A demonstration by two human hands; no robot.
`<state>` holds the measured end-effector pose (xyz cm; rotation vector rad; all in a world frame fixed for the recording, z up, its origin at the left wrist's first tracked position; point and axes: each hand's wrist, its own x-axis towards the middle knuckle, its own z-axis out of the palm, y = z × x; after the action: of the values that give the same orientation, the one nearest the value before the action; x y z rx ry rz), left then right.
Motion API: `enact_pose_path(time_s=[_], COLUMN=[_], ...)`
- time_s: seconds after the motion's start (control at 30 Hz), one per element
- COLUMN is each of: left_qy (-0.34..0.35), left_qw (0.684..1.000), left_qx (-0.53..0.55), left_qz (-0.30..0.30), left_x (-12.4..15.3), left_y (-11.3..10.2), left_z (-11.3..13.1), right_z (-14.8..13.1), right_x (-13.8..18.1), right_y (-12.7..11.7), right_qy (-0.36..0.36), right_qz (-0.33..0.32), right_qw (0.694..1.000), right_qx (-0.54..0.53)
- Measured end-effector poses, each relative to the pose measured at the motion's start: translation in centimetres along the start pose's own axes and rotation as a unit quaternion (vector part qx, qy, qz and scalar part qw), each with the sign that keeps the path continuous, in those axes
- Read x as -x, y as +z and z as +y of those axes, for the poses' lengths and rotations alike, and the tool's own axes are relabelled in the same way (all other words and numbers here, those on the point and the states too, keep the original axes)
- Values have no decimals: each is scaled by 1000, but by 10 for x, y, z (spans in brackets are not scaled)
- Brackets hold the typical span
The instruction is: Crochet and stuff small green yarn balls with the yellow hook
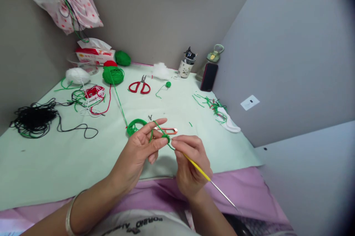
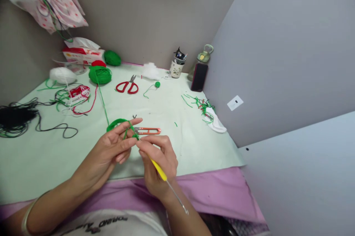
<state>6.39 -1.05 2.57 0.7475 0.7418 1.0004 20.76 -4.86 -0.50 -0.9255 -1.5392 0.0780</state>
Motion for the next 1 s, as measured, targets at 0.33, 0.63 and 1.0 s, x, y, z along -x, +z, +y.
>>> enact_pose_path(time_s=[0.33,0.63,1.0], left_qy=[-81,-45,-11], left_qw=[994,996,1000], left_qx=[67,80,7], left_qz=[-27,-20,4], left_x=[0,-3,-2], left_y=[-1,-11,-9], left_z=[-2,4,0], right_z=[11,7,7], right_x=[12,-11,-7], right_y=[7,2,4], right_qy=[-72,209,206], right_qz=[14,64,74], right_qw=[991,945,949], right_qx=[111,-245,-228])
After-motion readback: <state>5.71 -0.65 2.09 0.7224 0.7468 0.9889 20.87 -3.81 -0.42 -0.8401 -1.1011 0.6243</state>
